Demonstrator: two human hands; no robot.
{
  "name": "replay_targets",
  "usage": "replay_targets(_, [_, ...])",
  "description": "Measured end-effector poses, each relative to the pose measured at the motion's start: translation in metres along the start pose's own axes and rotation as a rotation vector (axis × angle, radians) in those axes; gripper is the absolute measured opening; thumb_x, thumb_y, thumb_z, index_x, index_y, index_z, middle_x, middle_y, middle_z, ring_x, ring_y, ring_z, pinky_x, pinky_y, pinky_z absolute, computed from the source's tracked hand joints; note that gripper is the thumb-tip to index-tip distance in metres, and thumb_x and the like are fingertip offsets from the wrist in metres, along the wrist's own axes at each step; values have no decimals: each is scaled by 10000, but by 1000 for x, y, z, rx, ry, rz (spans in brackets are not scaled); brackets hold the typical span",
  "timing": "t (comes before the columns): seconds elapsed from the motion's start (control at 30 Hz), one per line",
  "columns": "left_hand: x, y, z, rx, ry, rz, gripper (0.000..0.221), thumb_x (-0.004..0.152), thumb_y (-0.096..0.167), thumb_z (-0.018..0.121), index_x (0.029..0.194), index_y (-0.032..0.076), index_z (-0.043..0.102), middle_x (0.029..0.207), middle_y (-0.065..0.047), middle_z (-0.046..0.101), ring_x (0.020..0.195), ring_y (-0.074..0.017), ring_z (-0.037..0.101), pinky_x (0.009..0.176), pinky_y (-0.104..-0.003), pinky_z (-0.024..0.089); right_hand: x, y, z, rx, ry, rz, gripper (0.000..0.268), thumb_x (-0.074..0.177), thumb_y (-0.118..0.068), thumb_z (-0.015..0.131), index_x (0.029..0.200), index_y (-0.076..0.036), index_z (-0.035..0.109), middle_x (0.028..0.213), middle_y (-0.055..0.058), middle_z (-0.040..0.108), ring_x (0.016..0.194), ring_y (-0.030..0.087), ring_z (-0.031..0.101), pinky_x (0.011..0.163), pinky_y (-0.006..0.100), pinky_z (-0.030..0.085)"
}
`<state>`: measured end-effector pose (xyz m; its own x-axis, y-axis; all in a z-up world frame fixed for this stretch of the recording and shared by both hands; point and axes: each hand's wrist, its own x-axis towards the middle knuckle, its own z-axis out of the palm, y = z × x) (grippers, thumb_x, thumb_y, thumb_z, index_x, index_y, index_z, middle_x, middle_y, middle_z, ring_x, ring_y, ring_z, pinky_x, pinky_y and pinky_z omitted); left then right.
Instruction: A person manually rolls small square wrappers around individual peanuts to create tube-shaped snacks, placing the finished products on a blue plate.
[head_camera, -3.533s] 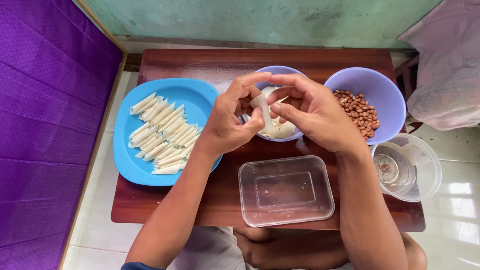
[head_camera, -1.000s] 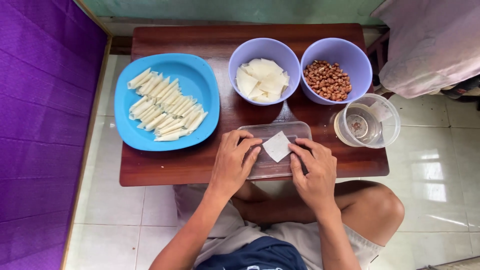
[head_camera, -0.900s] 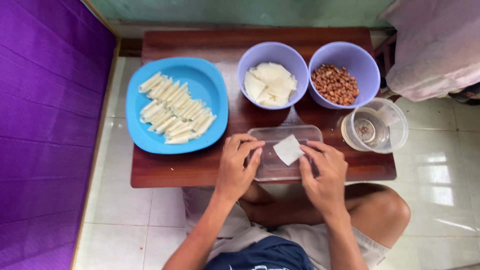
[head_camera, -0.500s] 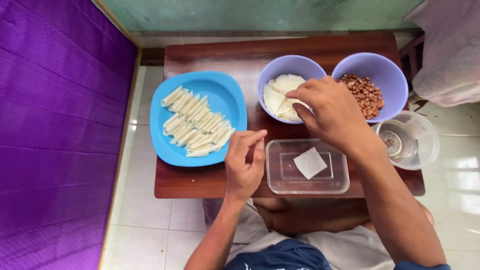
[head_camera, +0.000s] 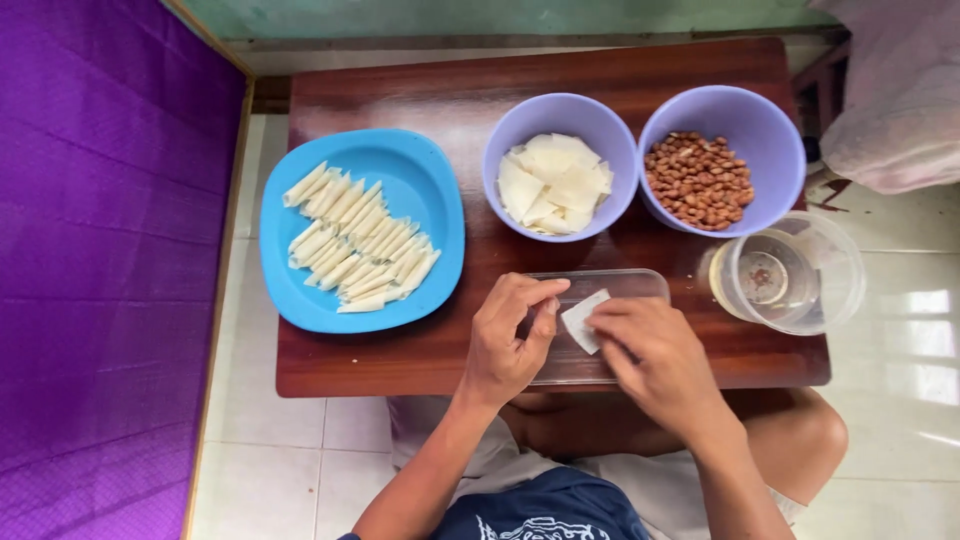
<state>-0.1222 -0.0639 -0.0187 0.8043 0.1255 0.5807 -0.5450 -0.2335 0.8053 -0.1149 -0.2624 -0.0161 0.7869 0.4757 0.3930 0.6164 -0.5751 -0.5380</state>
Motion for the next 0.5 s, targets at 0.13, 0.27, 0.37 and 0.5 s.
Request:
replay_targets(0.13, [18, 13, 7, -8, -31, 64, 198, 983, 71, 605, 1120, 60, 747, 805, -55, 661, 726, -226, 636, 676, -338, 564, 13, -6, -33, 83, 66, 56, 200, 901, -52, 693, 1044, -157, 785, 1078, 34, 770, 994, 272, 723, 824, 357, 538])
replay_targets(0.27, [69, 21, 24, 132, -181, 176, 213, 974, 78, 623, 1160, 106, 723, 891, -49, 648, 833, -249, 631, 754, -353, 542, 66, 19, -96, -3, 49, 22, 178, 892, -11, 668, 1043, -69, 744, 1066, 155, 752, 989, 392, 706, 833, 479, 548])
replay_targets(0.37, [94, 18, 45, 340, -372, 184, 201, 947, 85, 654, 1131, 134, 717, 1093, -67, 629, 1086, -297, 595, 911, -409, 454, 103, 50, -102, -150, -184, 185, 296, 858, -121, 706, 1149, -66, 702, 1172, 231, 675, 1030, 519, 660, 880, 597, 522])
replay_targets(0.5, [109, -1, 71, 557, -580, 21, 173, 867, 134, 751, 1027, 72, 773, 1265, -143, 630, 1355, -352, 480, 1091, -527, 301, 125, 117, -59, -412, -479, 420, 547, 838, -409, 765, 1325, -195, 639, 1414, 203, 493, 1139, 580, 603, 1031, 610, 506])
